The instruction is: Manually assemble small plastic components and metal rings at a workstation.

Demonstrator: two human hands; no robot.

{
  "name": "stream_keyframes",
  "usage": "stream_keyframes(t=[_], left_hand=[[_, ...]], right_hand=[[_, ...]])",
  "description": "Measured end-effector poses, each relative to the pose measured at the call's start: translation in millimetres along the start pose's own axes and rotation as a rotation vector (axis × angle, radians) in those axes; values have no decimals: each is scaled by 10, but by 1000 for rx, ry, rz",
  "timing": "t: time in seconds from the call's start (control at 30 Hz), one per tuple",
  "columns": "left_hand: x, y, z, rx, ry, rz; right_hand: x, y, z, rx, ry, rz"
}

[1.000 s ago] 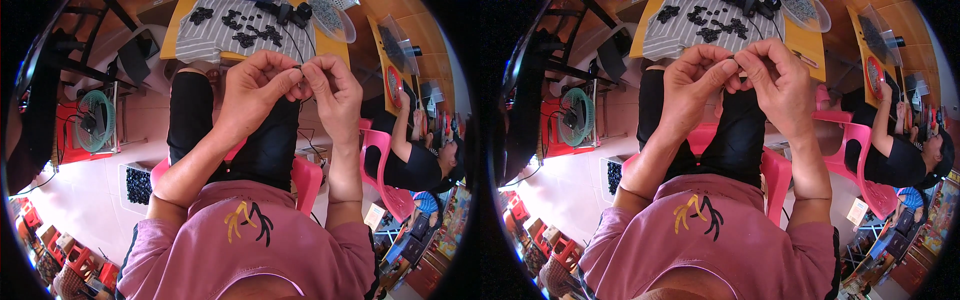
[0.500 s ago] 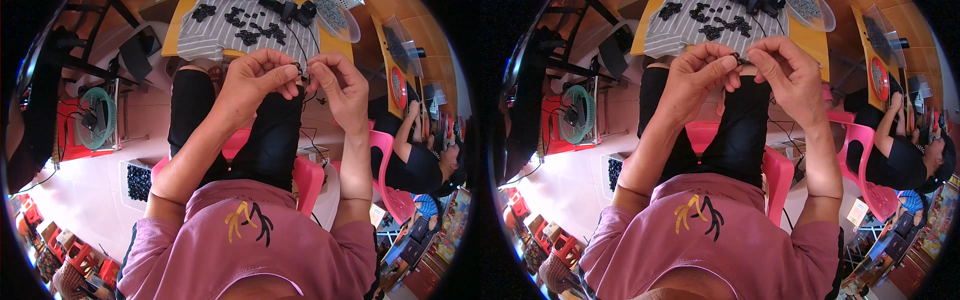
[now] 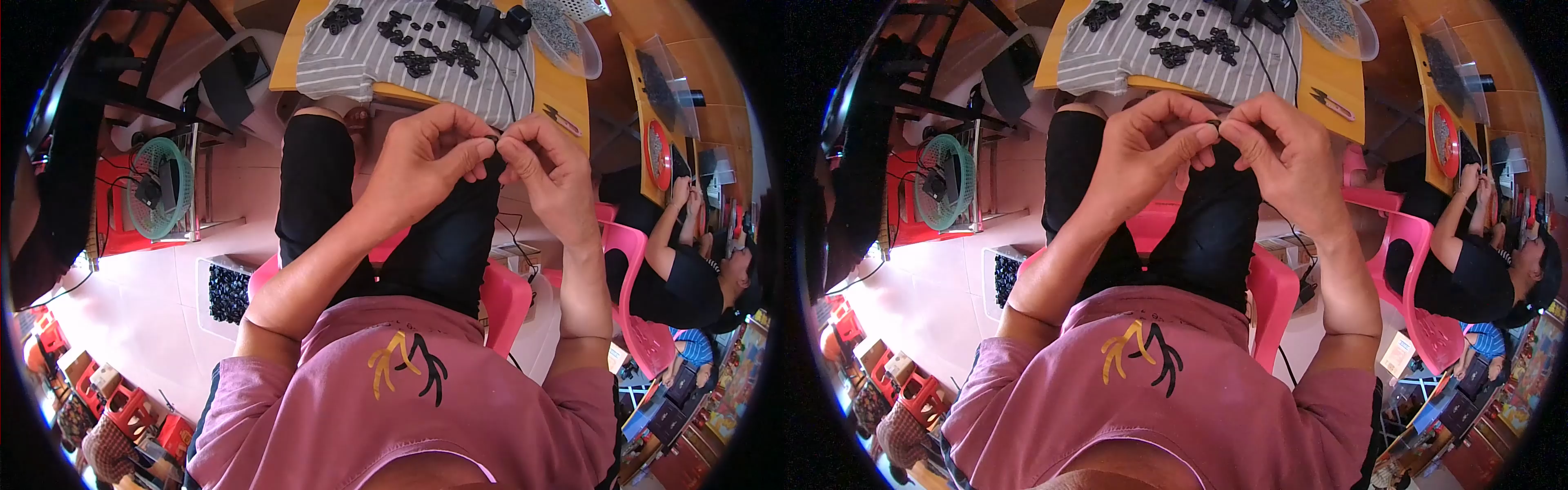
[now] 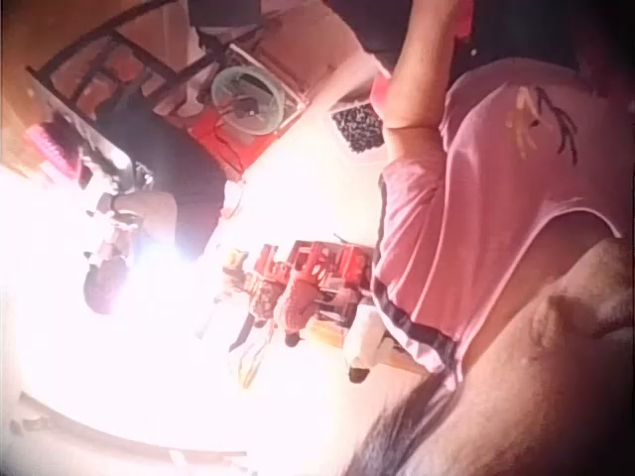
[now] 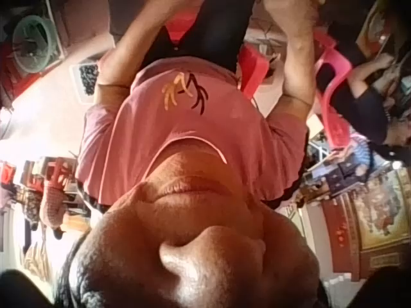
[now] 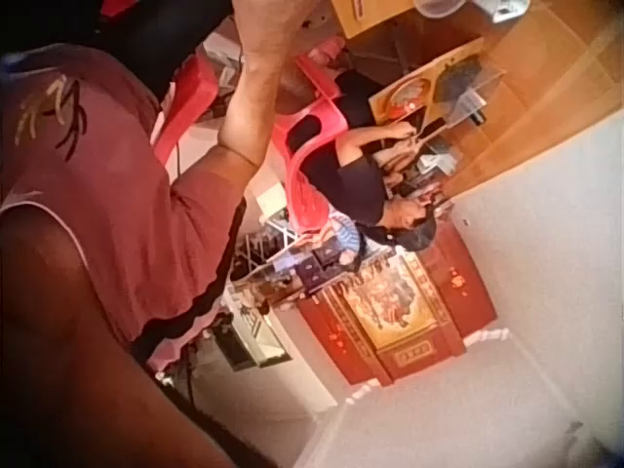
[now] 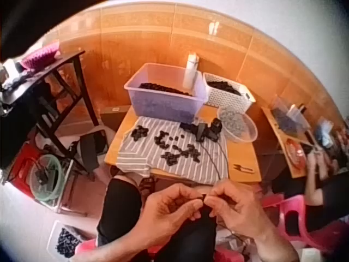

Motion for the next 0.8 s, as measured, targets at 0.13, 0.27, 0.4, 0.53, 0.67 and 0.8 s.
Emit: stream_keyframes(t=[0.13,0.27,0.4,0.53,0.67,0.8], left_hand=[[140,81,-58,-60,40,-33],[251,211,-110,16,-45,-87],[260,284,-136,121,-160,-82],[260,302,-157,113,-123,-120],[234,284,-122,119,-121,-129],[240,286,-126,120,-105,-139]], right_hand=[[-229,-45,61,-34,112,100],[-364,-32,3,-36,163,149],[-311,100,-152,72,-36,-4],[-4,255,-96,190,-351,-321],[122,270,42,266,-455,-486],[43,243,86,256,-443,-466]])
Point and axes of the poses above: each hand's wrist, its own y-axis towards the middle knuckle, its own z-axis out of the palm, x = y × z, the point moved 9 cm from there along y, towards the middle knuckle, and after that the axes turned 14 degrees about -z, right-handed, at the moved point
